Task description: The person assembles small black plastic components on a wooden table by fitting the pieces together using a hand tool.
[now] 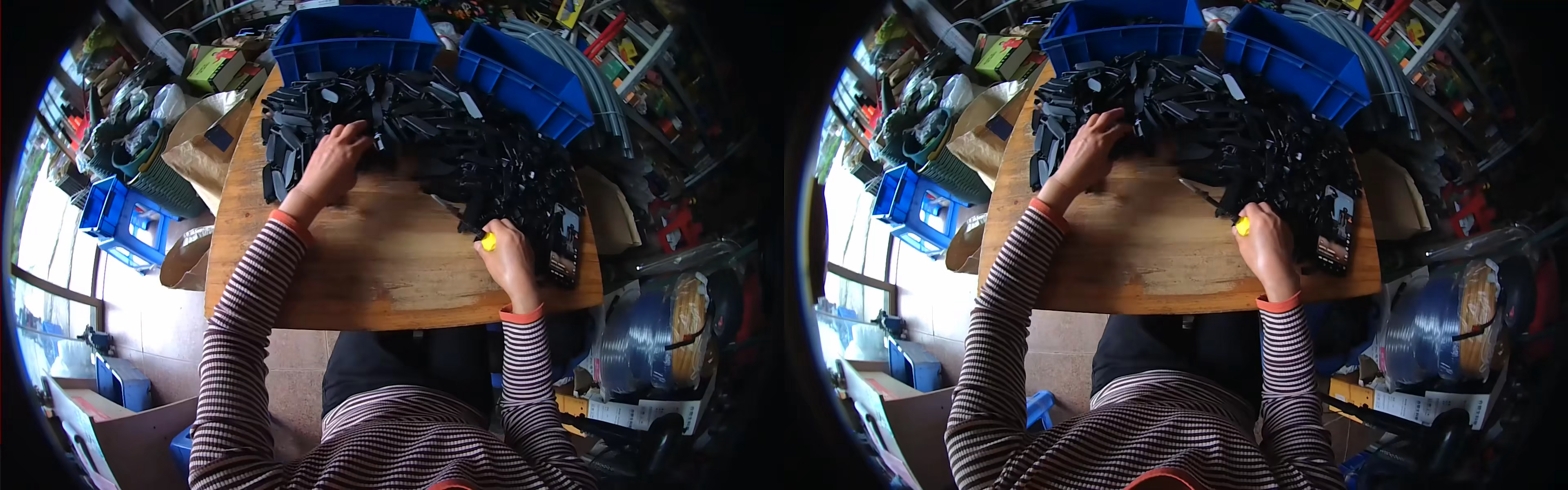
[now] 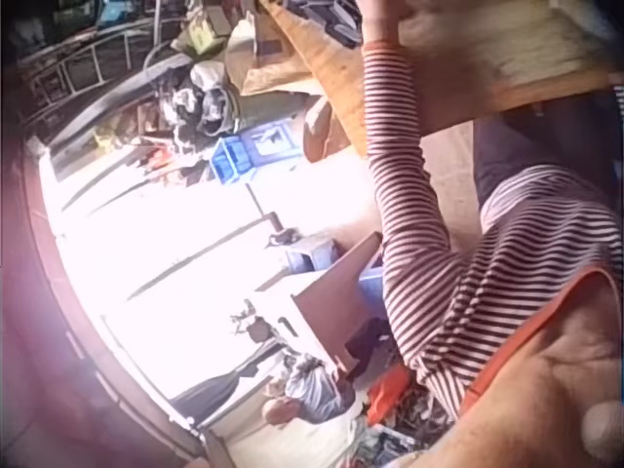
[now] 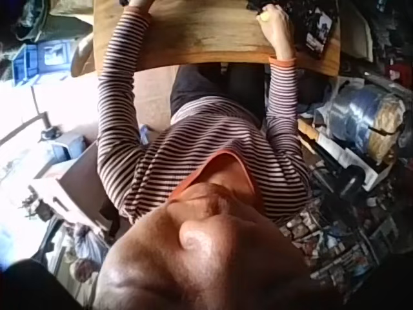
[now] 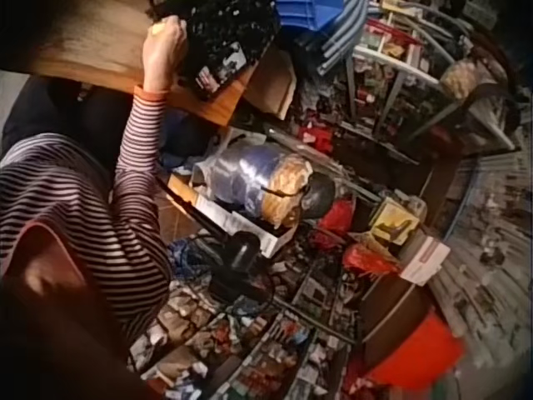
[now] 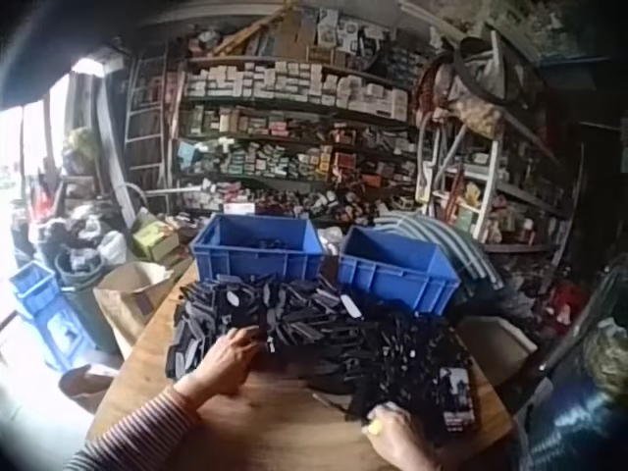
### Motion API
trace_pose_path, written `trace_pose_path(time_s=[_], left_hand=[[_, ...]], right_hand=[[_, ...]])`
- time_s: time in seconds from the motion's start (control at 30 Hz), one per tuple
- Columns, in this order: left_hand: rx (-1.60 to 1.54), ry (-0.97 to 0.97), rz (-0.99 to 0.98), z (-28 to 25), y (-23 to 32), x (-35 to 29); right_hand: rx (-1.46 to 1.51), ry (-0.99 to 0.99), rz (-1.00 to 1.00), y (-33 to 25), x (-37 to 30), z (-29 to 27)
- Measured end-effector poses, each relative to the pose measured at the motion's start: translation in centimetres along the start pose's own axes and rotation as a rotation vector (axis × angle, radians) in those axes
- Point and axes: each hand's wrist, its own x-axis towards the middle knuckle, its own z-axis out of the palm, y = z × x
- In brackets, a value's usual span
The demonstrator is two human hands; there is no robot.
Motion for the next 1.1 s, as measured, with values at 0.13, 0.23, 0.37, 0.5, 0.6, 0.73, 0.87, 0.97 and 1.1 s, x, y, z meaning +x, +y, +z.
trace_pose_path(time_s=[0.13, 0.23, 0.37, 0.5, 0.6, 0.73, 0.87, 0.97, 1.1], left_hand=[[0.041, -0.314, -0.148, -0.2, -0.3, 0.7], [0.040, -0.147, -0.107, -1.5, 1.2, 0.8], [-0.756, -0.273, -0.117, -2.5, 7.3, 0.2], [-1.031, -0.597, -0.076, -1.0, 11.1, -1.1], [-0.871, -0.475, -0.076, -0.2, 11.1, -1.6], [-0.810, -0.413, -0.129, 0.2, 10.6, -1.7], [-0.559, -0.369, -0.161, 0.1, 10.5, -2.0], [-0.454, -0.356, -0.157, -0.6, 10.0, -2.1], [-0.526, -0.335, 0.026, -2.2, 10.1, -1.7]], right_hand=[[0.084, 0.039, -0.080, -0.2, -1.4, -0.1], [0.129, 0.060, -0.108, 0.1, -1.5, -0.9], [0.241, 0.060, -0.039, -1.2, -2.1, -1.5], [0.374, 0.120, -0.192, -3.4, -2.0, -2.0], [0.380, 0.099, -0.175, -3.4, -2.0, -1.8], [0.399, 0.111, -0.167, -2.9, -2.2, -1.3], [0.400, 0.120, -0.158, -2.9, -2.3, -1.2], [0.406, 0.107, -0.139, -2.9, -2.3, -1.2], [0.416, 0.094, -0.101, -2.5, -2.4, -1.1]])
